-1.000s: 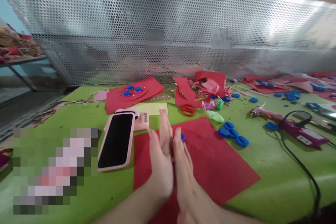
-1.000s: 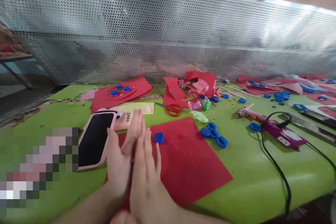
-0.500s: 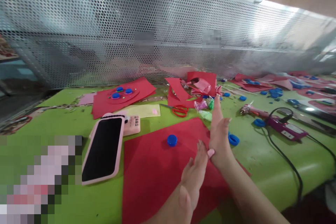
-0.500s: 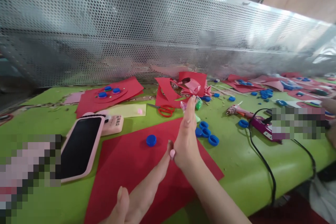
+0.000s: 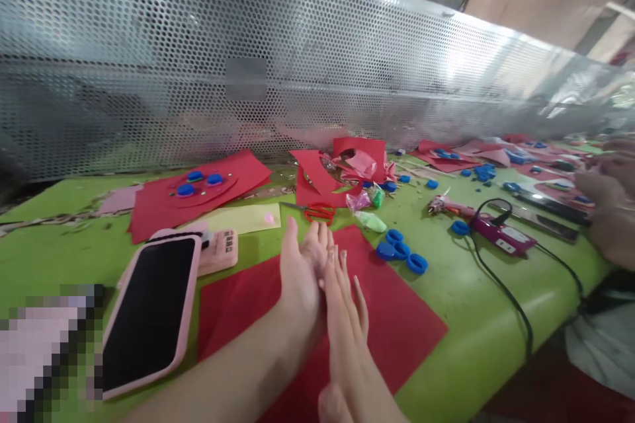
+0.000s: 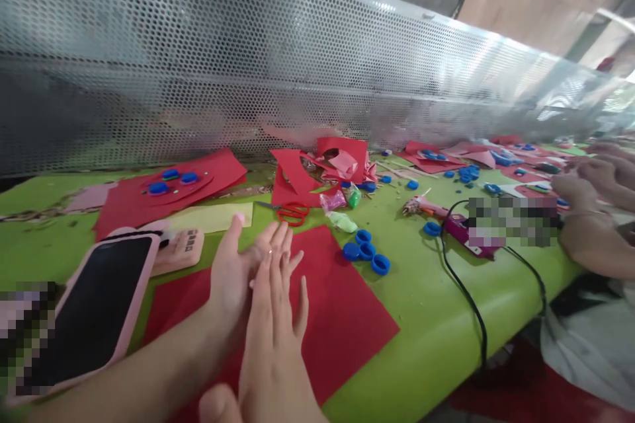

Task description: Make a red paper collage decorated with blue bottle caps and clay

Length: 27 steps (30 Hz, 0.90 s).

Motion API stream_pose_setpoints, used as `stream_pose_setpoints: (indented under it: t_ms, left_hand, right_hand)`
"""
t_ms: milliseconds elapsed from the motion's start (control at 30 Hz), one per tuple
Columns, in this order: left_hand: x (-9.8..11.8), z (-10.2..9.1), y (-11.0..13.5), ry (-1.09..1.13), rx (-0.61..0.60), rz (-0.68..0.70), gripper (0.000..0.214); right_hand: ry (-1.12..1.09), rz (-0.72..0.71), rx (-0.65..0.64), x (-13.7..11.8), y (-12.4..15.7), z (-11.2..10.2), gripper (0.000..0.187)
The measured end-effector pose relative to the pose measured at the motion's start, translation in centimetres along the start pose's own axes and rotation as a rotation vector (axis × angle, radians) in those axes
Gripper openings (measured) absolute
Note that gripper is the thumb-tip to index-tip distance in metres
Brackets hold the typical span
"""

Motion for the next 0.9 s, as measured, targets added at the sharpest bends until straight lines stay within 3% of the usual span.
stream_pose_setpoints:
  t_ms: [100,200,333,433,600,733,833,900]
  left_hand:
    - [-0.1,0.1,-0.3,0.017,-0.019,0.022,0.07]
    - [-0.9,-0.4,0.7,0.04,-0.009,-0.069,0.067]
    - [-1.9,-1.1,2.0,0.054,-0.095,-0.232,0.046]
    - [-1.9,-1.9,2.0,0.002,-0.107,-0.188,0.03]
    - [-0.9,-3.0,1.3,-0.012,-0.049,-0.084,0.029]
    - [0.6,-3.8,0.6,-0.01,0.027,0.062,0.023]
    - [0.9,-4.5,0.0,-0.051,0.08,0.099,0.023]
    - [0.9,-4.8,-0.3,-0.059,0.06,0.114,0.022]
  right_hand:
    - [0.052,-0.042,-0.037,0.1,-0.2,-0.8,0.065]
    - [0.112,-0.133,-0.116,0.0,-1.4,-3.6,0.076]
    - [0.27,-0.027,-0.075,0.9,-4.5,-6.5,0.068]
    - [0.377,-0.021,-0.112,1.4,-6.2,-6.7,0.069]
    - [0.484,-0.145,-0.22,0.7,-7.5,-6.6,0.074]
    - [0.329,-0.274,-0.18,0.8,-9.0,-7.0,0.065]
    - [0.084,-0.3,-0.109,1.4,-9.8,-7.1,0.045]
    - [0.002,-0.304,-0.144,1.8,-9.7,-6.8,0.038]
Point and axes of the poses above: each hand's wrist, its own y-axis away from the middle knuckle, its own z-axis out of the palm, x = y × z, the point moved 2 cm from there along -y, towards the middle knuckle, and after that the axes turned 10 degrees about z, right-handed, at the moved point
